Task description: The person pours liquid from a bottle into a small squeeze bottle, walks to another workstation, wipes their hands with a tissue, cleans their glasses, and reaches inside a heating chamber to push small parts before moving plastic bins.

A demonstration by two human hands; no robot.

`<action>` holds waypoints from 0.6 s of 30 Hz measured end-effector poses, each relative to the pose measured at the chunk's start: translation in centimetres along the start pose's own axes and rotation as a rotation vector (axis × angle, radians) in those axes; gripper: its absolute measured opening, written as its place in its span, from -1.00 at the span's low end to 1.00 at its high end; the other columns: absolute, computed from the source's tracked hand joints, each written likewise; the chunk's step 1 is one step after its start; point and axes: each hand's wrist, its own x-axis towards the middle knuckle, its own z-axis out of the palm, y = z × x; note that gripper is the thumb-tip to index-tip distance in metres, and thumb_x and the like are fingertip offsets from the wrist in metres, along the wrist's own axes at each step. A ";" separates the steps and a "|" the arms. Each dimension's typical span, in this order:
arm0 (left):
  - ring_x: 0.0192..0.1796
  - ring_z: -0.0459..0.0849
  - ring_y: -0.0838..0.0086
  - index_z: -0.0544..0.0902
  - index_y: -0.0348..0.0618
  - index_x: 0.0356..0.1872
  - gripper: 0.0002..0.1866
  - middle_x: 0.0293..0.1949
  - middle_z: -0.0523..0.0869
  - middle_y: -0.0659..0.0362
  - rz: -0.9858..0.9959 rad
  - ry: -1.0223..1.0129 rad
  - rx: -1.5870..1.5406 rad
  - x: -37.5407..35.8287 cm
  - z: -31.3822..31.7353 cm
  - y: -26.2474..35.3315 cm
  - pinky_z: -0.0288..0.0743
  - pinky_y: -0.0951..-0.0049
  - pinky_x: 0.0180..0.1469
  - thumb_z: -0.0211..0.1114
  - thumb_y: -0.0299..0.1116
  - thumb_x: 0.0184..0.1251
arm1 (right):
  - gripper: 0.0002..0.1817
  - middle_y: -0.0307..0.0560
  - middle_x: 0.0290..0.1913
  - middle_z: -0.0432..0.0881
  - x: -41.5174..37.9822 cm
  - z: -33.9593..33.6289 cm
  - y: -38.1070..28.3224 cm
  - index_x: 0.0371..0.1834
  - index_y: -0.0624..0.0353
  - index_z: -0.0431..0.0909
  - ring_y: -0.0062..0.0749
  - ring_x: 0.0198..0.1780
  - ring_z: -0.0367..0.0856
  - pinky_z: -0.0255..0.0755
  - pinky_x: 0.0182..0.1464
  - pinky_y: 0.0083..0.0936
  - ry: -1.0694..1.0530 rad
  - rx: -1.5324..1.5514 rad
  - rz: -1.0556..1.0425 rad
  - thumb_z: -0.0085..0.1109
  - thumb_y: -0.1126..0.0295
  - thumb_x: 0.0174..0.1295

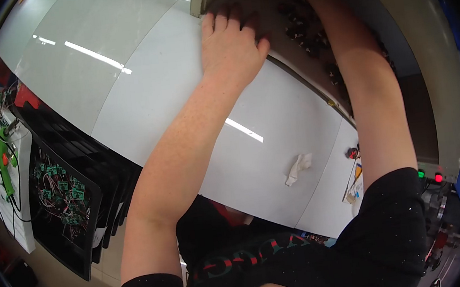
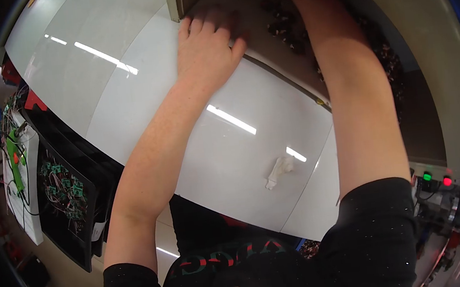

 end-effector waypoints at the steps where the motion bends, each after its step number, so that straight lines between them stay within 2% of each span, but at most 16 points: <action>1: 0.40 0.28 0.23 0.54 -0.02 0.27 -0.47 0.29 0.48 0.03 0.013 0.004 0.016 0.0 0.1 0.1 -0.04 0.10 0.48 -0.01 0.02 0.41 | -0.42 0.14 0.19 0.55 0.1 0.8 2.3 0.22 0.18 0.50 0.01 0.23 0.49 0.33 0.25 -0.04 0.055 -0.066 -0.020 0.08 0.00 0.26; 3: 0.41 0.28 0.22 0.53 -0.02 0.28 -0.46 0.30 0.47 0.02 0.020 0.026 0.048 0.0 0.5 -0.1 -0.04 0.11 0.48 -0.02 0.02 0.42 | -0.42 0.10 0.25 0.51 -0.2 2.4 7.3 0.23 0.10 0.50 0.00 0.28 0.44 0.30 0.28 -0.01 0.180 -0.156 -0.057 0.05 -0.05 0.26; 5: 0.36 0.34 0.19 0.57 0.01 0.22 -0.51 0.23 0.53 0.02 0.036 0.097 0.047 0.0 0.9 -0.4 0.01 0.12 0.45 0.04 -0.03 0.36 | -0.41 0.06 0.31 0.46 -1.5 3.5 12.2 0.24 0.01 0.50 -0.01 0.33 0.40 0.27 0.31 0.02 0.213 -0.260 -0.058 0.02 -0.10 0.26; 6: 0.34 0.38 0.17 0.59 0.03 0.19 -0.53 0.20 0.55 0.02 0.047 0.132 0.042 -0.1 1.1 -0.3 0.04 0.13 0.44 0.08 -0.05 0.33 | -0.42 -0.03 0.34 0.45 -2.3 3.5 13.8 0.27 -0.11 0.49 -0.01 0.36 0.38 0.27 0.31 0.09 0.062 -0.385 0.030 -0.04 -0.13 0.27; 9: 0.34 0.39 0.15 0.58 0.04 0.20 -0.52 0.21 0.55 -0.01 0.048 0.111 0.060 -0.1 1.3 -0.4 0.05 0.13 0.43 0.08 -0.05 0.31 | -0.48 0.07 0.17 0.61 -8.6 -0.7 13.0 0.23 -0.08 0.53 0.01 0.24 0.51 0.34 0.30 -0.11 0.174 -0.217 0.096 0.19 0.03 0.22; 12: 0.35 0.37 0.15 0.57 0.05 0.21 -0.51 0.24 0.53 -0.01 0.038 0.093 0.055 -0.1 1.2 -0.4 0.04 0.11 0.44 0.08 -0.05 0.31 | -0.33 -0.01 0.45 0.31 -10.2 -5.6 13.7 0.41 -0.18 0.36 -0.08 0.49 0.21 0.11 0.41 0.14 -0.351 -0.648 0.202 -0.03 -0.19 0.26; 14: 0.36 0.36 0.14 0.57 0.04 0.21 -0.51 0.25 0.52 -0.02 0.021 0.092 0.056 0.0 1.2 -0.1 0.03 0.09 0.44 0.07 -0.05 0.31 | -0.38 0.02 0.35 0.42 -10.8 -3.8 21.4 0.32 -0.14 0.45 -0.03 0.39 0.34 0.21 0.36 0.08 0.083 -0.663 0.044 0.08 -0.12 0.22; 16: 0.36 0.35 0.14 0.56 0.02 0.22 -0.50 0.27 0.50 -0.02 0.005 0.082 0.062 0.1 1.1 0.0 0.02 0.06 0.45 0.07 -0.05 0.31 | -0.44 0.04 0.25 0.52 -10.0 -3.4 21.6 0.24 -0.09 0.51 0.00 0.29 0.45 0.31 0.30 0.01 0.319 -0.558 -0.073 0.18 -0.05 0.20; 17: 0.37 0.35 0.13 0.56 0.01 0.22 -0.50 0.27 0.49 -0.03 -0.002 0.073 0.062 0.1 1.2 0.1 0.02 0.05 0.45 0.07 -0.05 0.31 | -0.46 0.05 0.20 0.56 -8.6 -2.7 21.3 0.20 -0.06 0.54 0.01 0.23 0.50 0.36 0.26 -0.03 0.337 -0.459 -0.105 0.21 -0.01 0.18; 18: 0.37 0.34 0.13 0.56 0.00 0.23 -0.49 0.28 0.49 -0.03 -0.003 0.063 0.066 0.1 1.1 0.1 0.01 0.04 0.45 0.07 -0.05 0.31 | -0.49 0.05 0.14 0.60 -8.8 -3.6 16.6 0.17 -0.02 0.57 0.01 0.18 0.56 0.43 0.20 -0.09 0.263 -0.437 -0.154 0.21 -0.01 0.20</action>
